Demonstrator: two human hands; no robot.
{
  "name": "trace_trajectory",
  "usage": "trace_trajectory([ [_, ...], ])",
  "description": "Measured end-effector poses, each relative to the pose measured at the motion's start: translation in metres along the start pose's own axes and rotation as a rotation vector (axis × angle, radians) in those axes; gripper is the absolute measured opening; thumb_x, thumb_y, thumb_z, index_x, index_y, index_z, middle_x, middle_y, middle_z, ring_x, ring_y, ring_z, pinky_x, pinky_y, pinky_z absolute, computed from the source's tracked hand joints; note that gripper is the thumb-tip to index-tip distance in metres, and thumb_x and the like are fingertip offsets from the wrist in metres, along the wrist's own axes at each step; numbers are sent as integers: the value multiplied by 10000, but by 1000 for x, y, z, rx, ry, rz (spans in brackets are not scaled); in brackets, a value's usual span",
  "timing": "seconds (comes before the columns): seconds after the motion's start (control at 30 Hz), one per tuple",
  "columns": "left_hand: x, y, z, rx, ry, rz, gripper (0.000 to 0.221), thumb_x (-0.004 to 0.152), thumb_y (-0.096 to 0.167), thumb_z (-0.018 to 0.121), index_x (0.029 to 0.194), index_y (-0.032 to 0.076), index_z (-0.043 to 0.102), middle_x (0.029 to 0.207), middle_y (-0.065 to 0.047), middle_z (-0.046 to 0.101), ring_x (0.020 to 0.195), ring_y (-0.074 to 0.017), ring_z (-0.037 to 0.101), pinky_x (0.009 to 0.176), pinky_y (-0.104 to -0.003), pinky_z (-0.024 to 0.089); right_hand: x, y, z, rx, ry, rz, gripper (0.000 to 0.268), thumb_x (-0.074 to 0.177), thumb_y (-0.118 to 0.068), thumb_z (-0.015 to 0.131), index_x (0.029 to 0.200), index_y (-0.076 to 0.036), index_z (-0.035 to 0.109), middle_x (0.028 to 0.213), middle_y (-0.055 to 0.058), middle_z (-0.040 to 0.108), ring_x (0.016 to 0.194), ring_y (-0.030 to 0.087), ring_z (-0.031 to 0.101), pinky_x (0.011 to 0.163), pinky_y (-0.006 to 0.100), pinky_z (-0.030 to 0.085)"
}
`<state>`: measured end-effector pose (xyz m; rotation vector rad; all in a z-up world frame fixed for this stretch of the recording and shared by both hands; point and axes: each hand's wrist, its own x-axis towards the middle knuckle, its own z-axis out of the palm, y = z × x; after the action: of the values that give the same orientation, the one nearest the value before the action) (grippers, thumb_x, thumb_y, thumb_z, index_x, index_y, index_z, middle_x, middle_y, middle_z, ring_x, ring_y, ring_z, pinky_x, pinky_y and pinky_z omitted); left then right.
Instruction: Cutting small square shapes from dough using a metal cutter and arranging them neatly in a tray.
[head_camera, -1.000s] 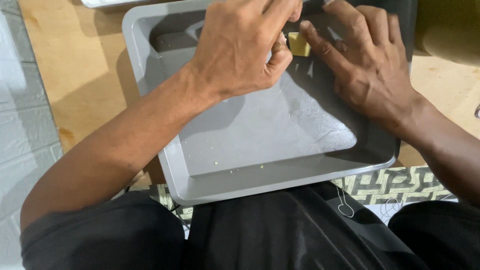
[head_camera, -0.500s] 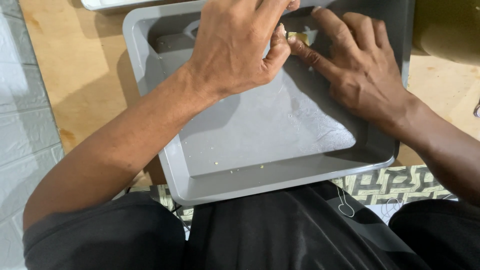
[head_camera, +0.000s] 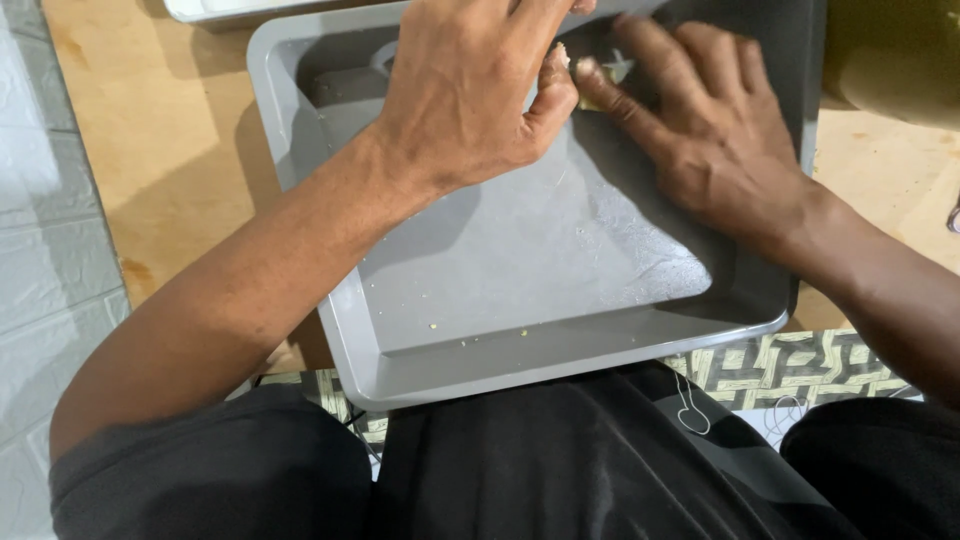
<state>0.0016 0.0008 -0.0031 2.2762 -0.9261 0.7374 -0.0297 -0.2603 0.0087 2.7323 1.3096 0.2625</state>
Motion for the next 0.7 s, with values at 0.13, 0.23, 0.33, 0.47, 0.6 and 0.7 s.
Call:
trace_trajectory([
  [0.13,1,1,-1,-86,-41,11,249,853,78,647,1098,62,612,999,-48,636,764,-224,597,539,-350,424,-1,-2,-2,0,-11,-2,582,1104,-7,597,1642,-133,418,1601,201,453,1208,422,541,921,541,503],
  [0.23,1,3,-2,-140,-86,46,283,835,41,632,1113,56,582,1021,-48,617,700,-204,596,486,-332,405,-9,-2,-1,-14,-106,16,685,1069,-30,582,1685,-187,327,1642,205,391,1239,443,523,925,556,485],
  [0.33,2,5,-1,-147,-120,63,307,817,16,640,1113,46,564,1032,-42,597,640,-179,587,428,-313,374,-17,-3,-2,-80,-123,7,655,1062,-75,559,1670,-251,391,1648,201,399,1246,430,554,922,534,486],
  [0.47,-1,4,2,-112,-162,65,272,902,105,705,1140,62,580,1042,-32,605,699,-181,618,439,-314,405,-17,-5,-9,-220,-39,-42,602,1105,-129,530,1665,-340,469,1610,159,495,1232,357,610,921,462,515],
  [0.6,-1,4,2,-43,-182,90,239,941,155,738,1112,64,599,1046,-44,571,664,-192,614,394,-319,357,-24,1,-9,31,-58,24,784,927,45,577,1643,-256,473,1657,207,407,1247,450,545,902,554,480],
  [0.7,-6,4,10,31,-259,119,426,901,325,877,1117,67,616,1051,-52,537,691,-178,604,433,-302,439,-41,7,-15,100,-30,104,952,887,95,618,1715,-254,303,1634,210,389,1263,440,479,885,567,537],
])
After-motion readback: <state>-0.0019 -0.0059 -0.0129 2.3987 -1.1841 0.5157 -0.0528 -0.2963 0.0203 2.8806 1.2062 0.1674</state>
